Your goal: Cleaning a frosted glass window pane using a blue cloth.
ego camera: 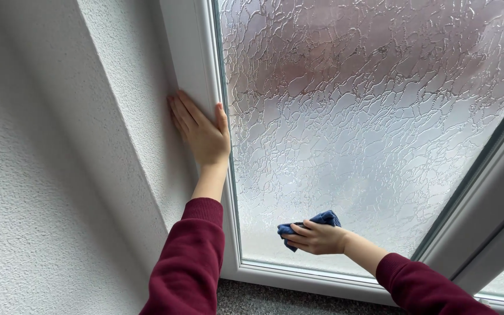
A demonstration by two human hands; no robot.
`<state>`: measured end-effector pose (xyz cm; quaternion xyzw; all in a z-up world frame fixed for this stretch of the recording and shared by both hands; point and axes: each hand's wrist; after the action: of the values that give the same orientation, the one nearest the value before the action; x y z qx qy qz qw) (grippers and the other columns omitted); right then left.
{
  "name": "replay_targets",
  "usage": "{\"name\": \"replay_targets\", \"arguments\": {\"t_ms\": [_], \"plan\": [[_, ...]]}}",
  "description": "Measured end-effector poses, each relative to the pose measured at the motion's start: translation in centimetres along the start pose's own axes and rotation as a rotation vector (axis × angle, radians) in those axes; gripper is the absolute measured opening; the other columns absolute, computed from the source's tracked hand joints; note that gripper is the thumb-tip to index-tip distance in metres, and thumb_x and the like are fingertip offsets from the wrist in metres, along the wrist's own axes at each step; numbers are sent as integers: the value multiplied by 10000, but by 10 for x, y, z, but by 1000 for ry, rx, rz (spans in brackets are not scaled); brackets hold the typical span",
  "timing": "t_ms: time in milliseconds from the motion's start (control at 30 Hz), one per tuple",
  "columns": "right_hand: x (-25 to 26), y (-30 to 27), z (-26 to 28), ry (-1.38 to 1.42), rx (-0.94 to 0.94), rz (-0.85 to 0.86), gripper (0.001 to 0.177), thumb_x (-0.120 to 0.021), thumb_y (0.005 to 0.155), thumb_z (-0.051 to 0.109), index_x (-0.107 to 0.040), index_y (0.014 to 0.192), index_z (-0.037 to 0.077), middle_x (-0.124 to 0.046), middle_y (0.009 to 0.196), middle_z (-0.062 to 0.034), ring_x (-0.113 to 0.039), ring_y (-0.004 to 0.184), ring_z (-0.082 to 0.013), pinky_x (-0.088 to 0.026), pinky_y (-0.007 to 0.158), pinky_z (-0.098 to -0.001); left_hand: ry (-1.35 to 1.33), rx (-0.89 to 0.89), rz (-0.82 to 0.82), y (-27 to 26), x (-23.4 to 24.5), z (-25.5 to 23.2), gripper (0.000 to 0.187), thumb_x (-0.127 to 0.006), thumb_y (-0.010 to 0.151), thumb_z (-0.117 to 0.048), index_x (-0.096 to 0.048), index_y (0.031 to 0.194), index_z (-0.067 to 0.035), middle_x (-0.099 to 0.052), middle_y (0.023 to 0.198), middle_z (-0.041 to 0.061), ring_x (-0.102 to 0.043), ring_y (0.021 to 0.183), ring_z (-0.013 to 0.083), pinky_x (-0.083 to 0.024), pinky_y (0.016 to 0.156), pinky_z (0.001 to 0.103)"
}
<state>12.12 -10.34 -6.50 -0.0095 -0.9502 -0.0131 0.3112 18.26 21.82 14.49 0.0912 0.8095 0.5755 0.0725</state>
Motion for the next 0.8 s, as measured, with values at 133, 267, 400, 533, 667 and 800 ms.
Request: {"name": "replay_targets", "arguments": {"t_ms": [133,267,400,533,667,800], "plan": [[72,-9,-97,-228,-226,-240,364,-519,985,89,-613,1313,215,-562,1460,-40,-561,1204,-284,-471,844,-387,13,-30,-65,0,-2,-1,803,-499,1050,-504,-266,1547,83,-345,1517,296,-294,1476,454,-237,1214,535],[132,-29,-216,-619,-603,-441,288,-617,969,204,-698,1231,293,-652,1405,14,-612,1174,-231,-469,832,-329,26,-61,-97,-1,-3,1,787,-497,1054,-488,-290,1536,98,-370,1500,311,-332,1454,465,-262,1197,535],[190,-6,-273,-611,-989,-636,518,-743,935,14,-627,1426,133,-540,1505,-104,-582,1159,-325,-618,887,-513,-38,34,-33,3,19,-18,723,-437,1084,-464,-274,1534,79,-389,1547,291,-372,1462,441,-306,1234,524],[153,55,-262,-630,-957,-597,558,-827,946,91,-603,1447,190,-467,1537,-91,-575,1160,-278,-642,905,-426,-41,10,-53,2,21,-17,713,-447,1090,-463,-289,1531,74,-406,1531,295,-391,1444,448,-330,1223,531],[130,88,-193,-487,-548,-463,400,-652,1012,89,-610,1391,211,-536,1477,-80,-597,1116,-233,-570,844,-342,-21,13,-30,2,20,-16,705,-458,1094,-455,-299,1531,75,-384,1542,299,-379,1449,449,-317,1221,522],[103,44,-130,-371,-213,-251,386,-571,1021,165,-588,1405,203,-531,1497,-39,-598,1195,-242,-502,837,-338,-27,20,-10,3,19,-15,716,-459,1094,-459,-283,1539,72,-373,1550,298,-360,1458,453,-300,1225,533]]}}
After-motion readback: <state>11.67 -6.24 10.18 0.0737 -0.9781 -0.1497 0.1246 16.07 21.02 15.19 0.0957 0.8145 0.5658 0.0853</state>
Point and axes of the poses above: each hand's wrist, its own y-axis towards the middle knuckle, its own x-axis out of the back of the hand, z = x × y
